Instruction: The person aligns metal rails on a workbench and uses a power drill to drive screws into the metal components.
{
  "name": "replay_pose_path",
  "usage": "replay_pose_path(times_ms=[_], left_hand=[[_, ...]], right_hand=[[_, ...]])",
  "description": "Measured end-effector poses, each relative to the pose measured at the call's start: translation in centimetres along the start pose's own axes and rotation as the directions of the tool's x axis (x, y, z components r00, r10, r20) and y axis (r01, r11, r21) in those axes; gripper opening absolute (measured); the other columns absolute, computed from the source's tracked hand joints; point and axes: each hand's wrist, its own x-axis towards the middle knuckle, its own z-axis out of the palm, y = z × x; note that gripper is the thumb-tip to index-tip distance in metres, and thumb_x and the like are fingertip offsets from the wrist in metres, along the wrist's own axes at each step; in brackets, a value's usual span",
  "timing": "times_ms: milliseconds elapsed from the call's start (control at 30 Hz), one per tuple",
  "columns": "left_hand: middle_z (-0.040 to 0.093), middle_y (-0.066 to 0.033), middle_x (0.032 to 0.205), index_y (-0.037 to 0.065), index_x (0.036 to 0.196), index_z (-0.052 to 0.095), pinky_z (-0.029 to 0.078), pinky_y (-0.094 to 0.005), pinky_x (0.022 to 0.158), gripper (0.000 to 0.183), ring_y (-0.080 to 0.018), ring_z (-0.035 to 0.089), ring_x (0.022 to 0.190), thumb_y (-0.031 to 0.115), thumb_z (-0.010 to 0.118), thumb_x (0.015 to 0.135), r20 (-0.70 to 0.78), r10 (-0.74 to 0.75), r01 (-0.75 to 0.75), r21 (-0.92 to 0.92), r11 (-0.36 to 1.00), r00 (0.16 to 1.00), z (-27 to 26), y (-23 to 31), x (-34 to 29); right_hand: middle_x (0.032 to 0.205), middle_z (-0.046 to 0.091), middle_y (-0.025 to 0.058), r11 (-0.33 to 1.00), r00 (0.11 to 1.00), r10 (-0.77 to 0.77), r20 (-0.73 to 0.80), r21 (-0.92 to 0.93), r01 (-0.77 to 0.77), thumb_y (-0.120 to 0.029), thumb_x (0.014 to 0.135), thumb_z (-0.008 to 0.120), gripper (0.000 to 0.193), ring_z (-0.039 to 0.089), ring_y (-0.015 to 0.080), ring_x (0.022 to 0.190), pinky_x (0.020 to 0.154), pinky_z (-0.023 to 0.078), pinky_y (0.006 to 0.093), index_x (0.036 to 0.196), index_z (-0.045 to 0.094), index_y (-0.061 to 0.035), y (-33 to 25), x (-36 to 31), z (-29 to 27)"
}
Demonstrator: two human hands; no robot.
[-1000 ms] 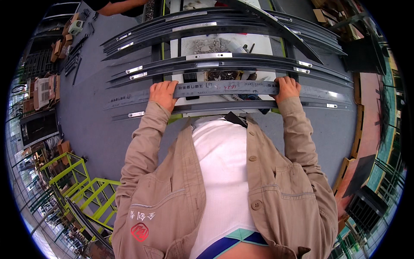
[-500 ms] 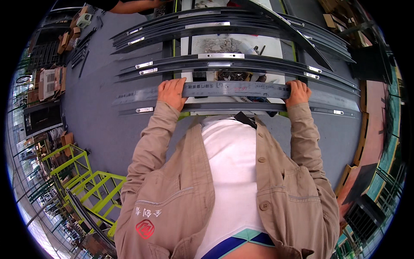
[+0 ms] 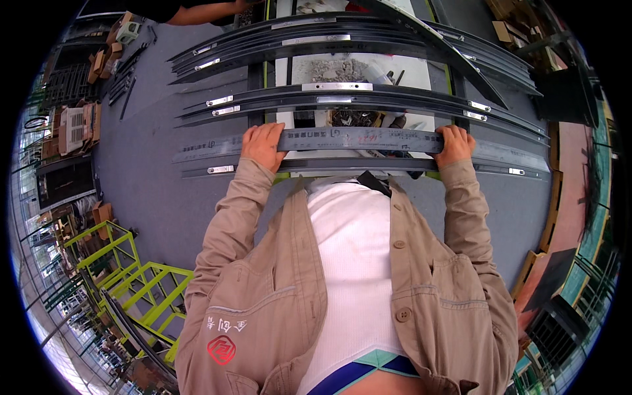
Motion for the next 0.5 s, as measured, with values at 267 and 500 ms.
replay_pose_path(times_ms=[267, 500], left_hand=[[0.066, -0.0134, 0.124, 0.009, 0.129, 0.063, 0.045, -0.0414, 0.103, 0.049, -0.0325, 0.06, 0.117, 0.026, 0.075, 0.085, 0.24, -0.046, 0.067, -0.078, 0.995, 0.97, -1.0, -0.3, 1.4], [0.067, -0.0162, 0.123, 0.011, 0.127, 0.068, 0.05, -0.0396, 0.099, 0.044, -0.0356, 0.064, 0.113, 0.034, 0.071, 0.09, 0.568, -0.144, 0.252, -0.117, 0.96, 0.81, -1.8, -1.6, 4.6]], right_hand=[[0.116, 0.067, 0.0022, 0.999, 0.937, 0.03, 0.347, 0.019, -0.039, -0.027, 0.062, 0.089, 0.055, 0.057, 0.0262, 0.116, 0.104, 0.036, 0.0435, 0.113, 0.071, -0.0149, -0.7, 1.4, -2.6], [0.126, 0.067, 0.0043, 0.969, 0.726, 0.211, 0.654, -0.045, -0.242, -0.036, 0.071, 0.084, 0.055, 0.057, 0.0263, 0.123, 0.106, 0.041, 0.0406, 0.12, 0.071, -0.0145, -1.6, 4.5, -4.8]])
